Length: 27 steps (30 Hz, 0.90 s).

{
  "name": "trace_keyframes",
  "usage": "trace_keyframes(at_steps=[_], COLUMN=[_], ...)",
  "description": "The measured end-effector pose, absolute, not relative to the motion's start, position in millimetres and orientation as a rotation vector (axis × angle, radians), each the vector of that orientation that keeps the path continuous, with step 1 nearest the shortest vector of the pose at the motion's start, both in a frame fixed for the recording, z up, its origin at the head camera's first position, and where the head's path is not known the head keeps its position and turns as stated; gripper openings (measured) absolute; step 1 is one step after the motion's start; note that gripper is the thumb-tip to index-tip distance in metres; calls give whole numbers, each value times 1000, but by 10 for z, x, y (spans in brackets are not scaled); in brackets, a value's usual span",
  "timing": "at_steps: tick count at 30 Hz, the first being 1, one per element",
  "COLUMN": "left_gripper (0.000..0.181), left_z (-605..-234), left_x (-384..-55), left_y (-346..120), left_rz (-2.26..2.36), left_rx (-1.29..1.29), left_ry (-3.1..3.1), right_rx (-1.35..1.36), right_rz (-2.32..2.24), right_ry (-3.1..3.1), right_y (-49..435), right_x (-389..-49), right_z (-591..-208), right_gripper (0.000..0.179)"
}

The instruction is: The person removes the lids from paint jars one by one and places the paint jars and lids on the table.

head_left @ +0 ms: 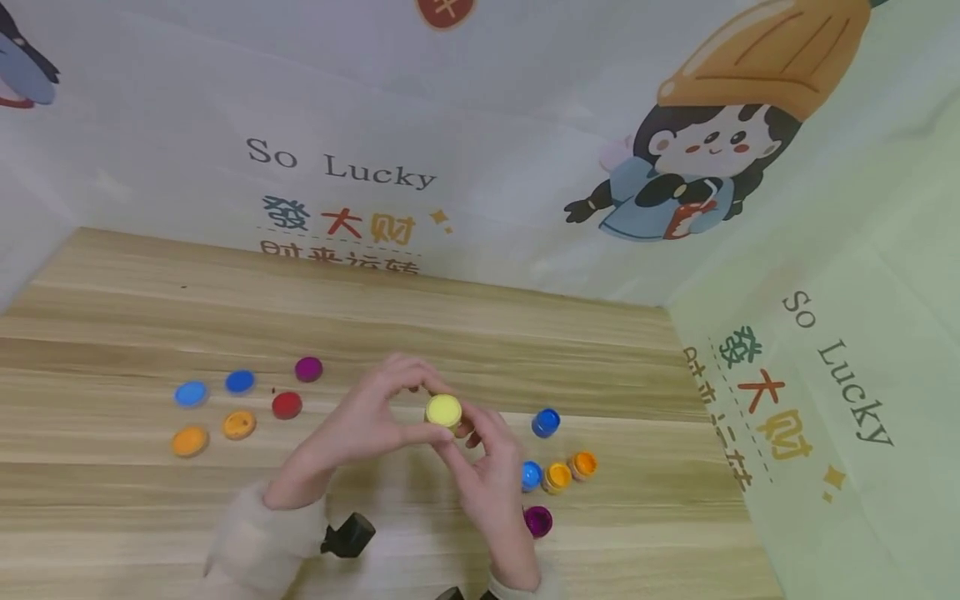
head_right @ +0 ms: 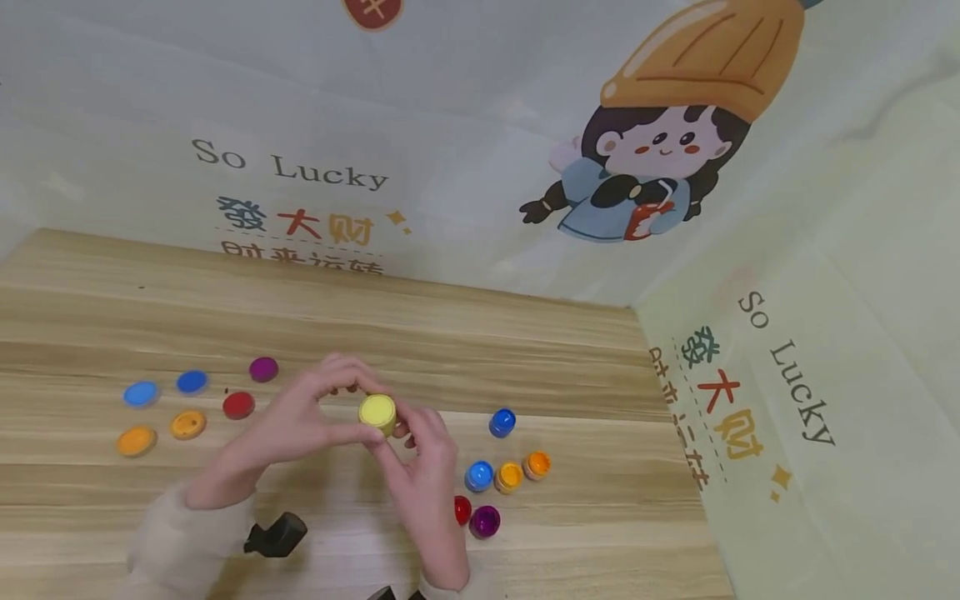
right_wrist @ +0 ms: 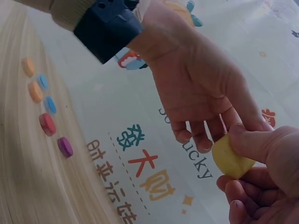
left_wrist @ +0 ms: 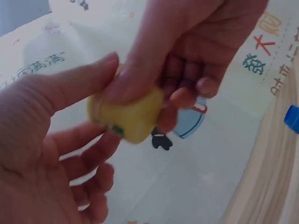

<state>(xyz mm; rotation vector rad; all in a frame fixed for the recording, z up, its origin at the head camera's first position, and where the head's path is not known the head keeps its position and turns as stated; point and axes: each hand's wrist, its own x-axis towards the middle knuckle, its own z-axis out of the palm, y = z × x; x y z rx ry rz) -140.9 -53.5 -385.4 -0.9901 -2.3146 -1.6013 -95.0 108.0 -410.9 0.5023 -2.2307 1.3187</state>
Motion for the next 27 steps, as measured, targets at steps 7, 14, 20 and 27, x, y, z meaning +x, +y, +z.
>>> trace_keyframes(at_steps=[7,14,20,27], left_gripper=[39,32,37,39], left_z=[-3830,-3848,-3862,-3800], left_x=[-1313,-1403,-1328,-1341], left_y=[-428,-601,-457,-567], left_rz=[-1554,-1657,-1529,-1438], left_rx=[-741,-1055,-753,-985], left_ry=[-2408,-2331,-2321,-2366], right_rx=[433,489,487,486], right_rz=[1325,1405,1397,1387], right_ry=[-2228,-2223,-2229,-2236], right_y=[1032,1047,1027,1049], right_x=[-956,-953,-942,-940], right_z=[-4087,-4090,-4083,-4064], right_gripper=[26,26,23,24])
